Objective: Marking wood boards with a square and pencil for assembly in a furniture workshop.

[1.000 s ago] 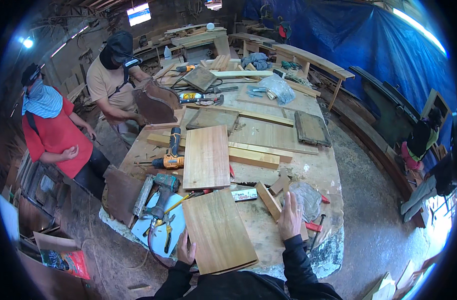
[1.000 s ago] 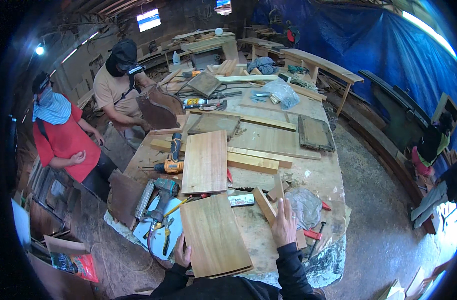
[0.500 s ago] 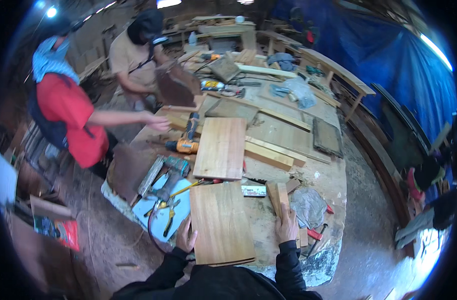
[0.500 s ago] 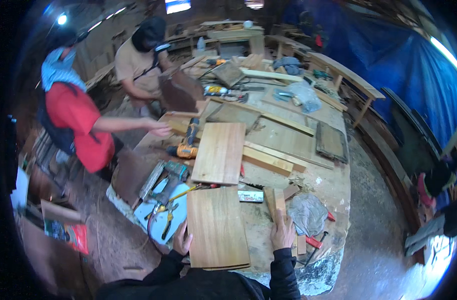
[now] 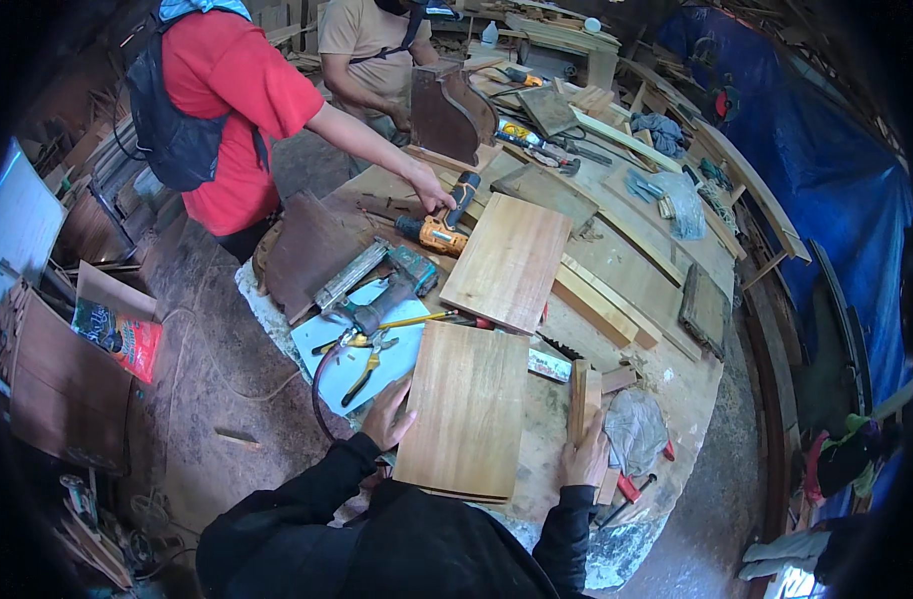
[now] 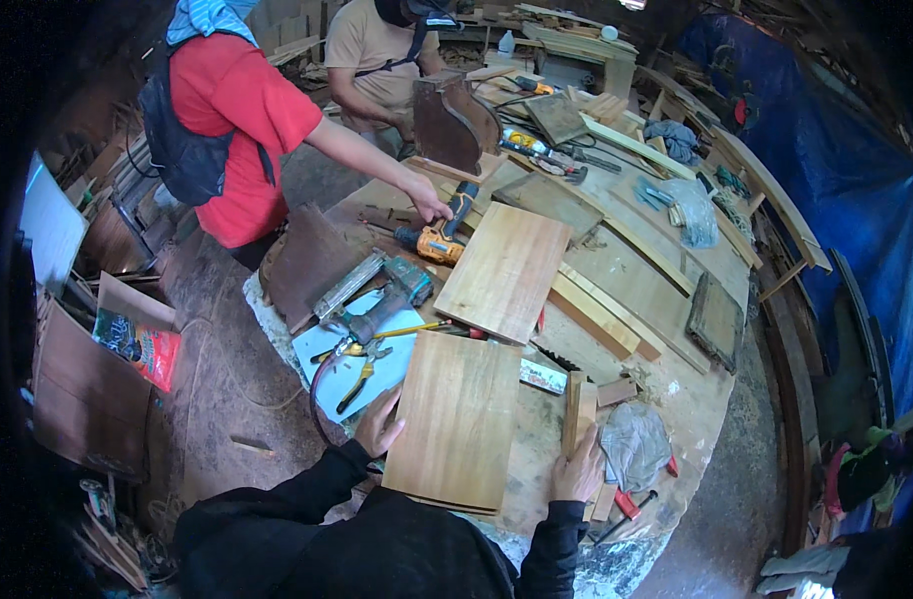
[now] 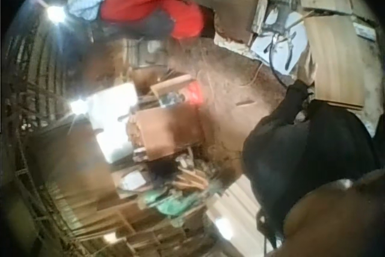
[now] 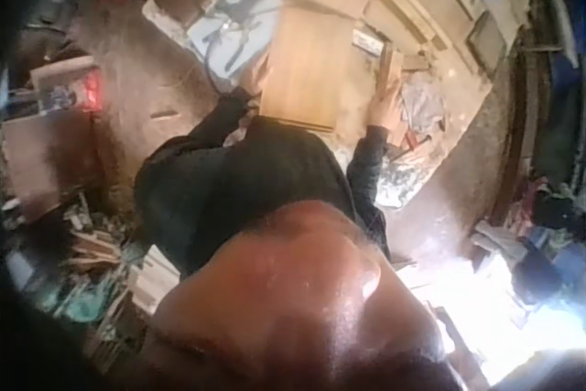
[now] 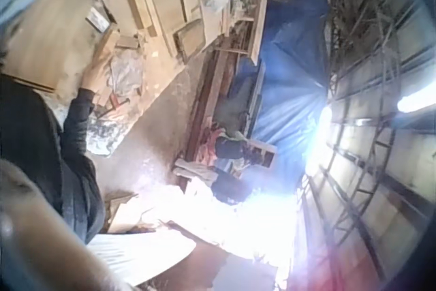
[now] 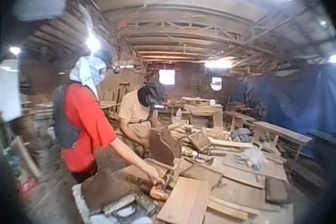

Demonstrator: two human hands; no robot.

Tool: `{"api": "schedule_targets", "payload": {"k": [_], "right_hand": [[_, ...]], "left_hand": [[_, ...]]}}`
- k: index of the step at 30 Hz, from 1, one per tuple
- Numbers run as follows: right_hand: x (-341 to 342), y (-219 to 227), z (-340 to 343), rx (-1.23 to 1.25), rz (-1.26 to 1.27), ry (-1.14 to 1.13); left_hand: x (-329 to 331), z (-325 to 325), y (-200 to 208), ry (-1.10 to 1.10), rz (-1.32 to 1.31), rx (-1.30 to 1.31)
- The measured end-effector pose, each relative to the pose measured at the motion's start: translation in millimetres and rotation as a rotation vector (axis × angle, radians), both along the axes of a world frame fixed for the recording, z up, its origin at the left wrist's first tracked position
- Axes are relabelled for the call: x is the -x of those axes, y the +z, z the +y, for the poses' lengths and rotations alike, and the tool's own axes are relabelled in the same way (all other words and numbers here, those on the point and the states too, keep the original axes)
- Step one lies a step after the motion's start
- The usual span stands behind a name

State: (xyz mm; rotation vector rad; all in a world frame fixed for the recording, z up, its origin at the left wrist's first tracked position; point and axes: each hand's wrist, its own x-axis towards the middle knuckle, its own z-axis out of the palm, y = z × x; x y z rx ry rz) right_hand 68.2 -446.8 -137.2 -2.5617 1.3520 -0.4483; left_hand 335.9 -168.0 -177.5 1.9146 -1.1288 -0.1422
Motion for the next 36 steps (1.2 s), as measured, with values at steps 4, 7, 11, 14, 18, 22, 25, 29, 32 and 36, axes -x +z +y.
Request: {"api": "schedule_targets", "payload": {"k": [4,7,11,14,18,22,25,29,32,36], "right_hand": [[-3.0,4.8,0.0,-0.039,0.013,-0.024],[-8.1,9.8,1.4,-0.004,-0.036,-0.045],[4.0,-9.8,-14.6,-0.137,-0.229,-0.068],[4.8,4.0,-12.4,-0.185,-0.428,-0.060],[-7.3,69.8,13.2,-0.265,-0.504,-0.207],[1.5,19.1,-3.3,-0.056,-0.446,-0.070],[3.5,-3.8,-4.2,-0.152,-0.201,-0.128],[2.6,-6.7,-8.4,-0.124,-0.339,-0.101],[-3.6,5.1,-8.0,0.054,-0.445,-0.074],[-3.3,12.4,-5.5,-0.153,-0.165,-0.065]], "left_hand": [[0.1,-1.1,0.4,0.012,0.013,-0.025],[2.5,-0.8,-0.6,0.027,0.013,-0.029],[0.3,-2.1,-5.8,0.041,0.022,-0.063],[-1.5,-0.1,-6.0,0.026,0.035,-0.057],[-1.2,2.0,-3.8,0.019,0.036,-0.053],[3.6,0.7,-0.7,0.035,0.047,-0.066],[4.6,-0.1,2.9,0.042,0.061,-0.056],[0.6,-1.9,0.0,0.027,0.056,-0.040],[-2.2,-3.9,0.5,0.028,0.042,-0.036],[-2.2,-4.4,8.1,0.019,0.025,-0.023]]}}
